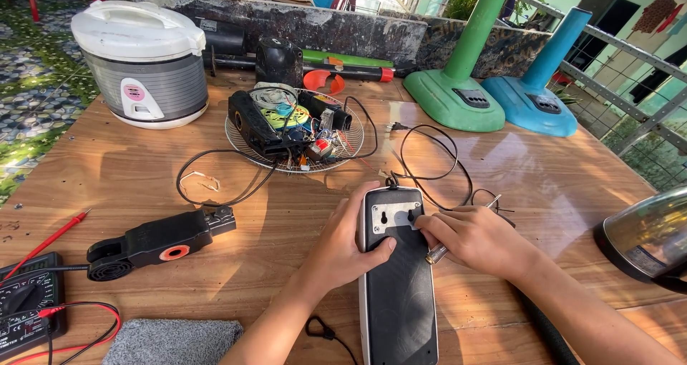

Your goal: The person disassembles a blue and white electric iron by removing screws from the base using a screwdriver. They then use a small flashlight to inspect the internal components and wiring inside the opened casing.

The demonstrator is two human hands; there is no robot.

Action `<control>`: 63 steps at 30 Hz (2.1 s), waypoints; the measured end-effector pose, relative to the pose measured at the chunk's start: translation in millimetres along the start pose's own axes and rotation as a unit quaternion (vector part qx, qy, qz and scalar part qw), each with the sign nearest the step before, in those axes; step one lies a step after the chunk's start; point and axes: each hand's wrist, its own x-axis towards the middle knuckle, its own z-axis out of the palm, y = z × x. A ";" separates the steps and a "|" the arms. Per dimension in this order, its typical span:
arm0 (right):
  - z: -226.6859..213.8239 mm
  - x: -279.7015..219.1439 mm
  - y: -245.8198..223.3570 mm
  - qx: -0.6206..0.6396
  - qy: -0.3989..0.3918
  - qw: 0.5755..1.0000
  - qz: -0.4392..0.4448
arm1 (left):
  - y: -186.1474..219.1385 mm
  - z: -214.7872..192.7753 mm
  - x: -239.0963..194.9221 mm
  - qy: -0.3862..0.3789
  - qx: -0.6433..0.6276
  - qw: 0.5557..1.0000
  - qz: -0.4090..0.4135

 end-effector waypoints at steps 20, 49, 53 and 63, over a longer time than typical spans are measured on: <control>95.1 -108.5 6.8 0.075 -0.208 0.785 0.578 | -3.8 1.7 -0.5 0.002 0.008 1.000 0.013; 5.9 37.2 -41.9 0.248 0.319 0.852 0.333 | -1.1 1.3 -5.1 -0.022 0.066 0.996 -0.050; 8.9 37.3 -39.0 0.254 0.340 0.839 0.341 | -8.2 0.6 -4.0 -0.016 0.072 0.997 0.001; -39.2 57.0 -58.3 0.205 0.168 0.940 0.216 | -8.3 3.6 -5.3 -0.001 0.089 0.996 0.026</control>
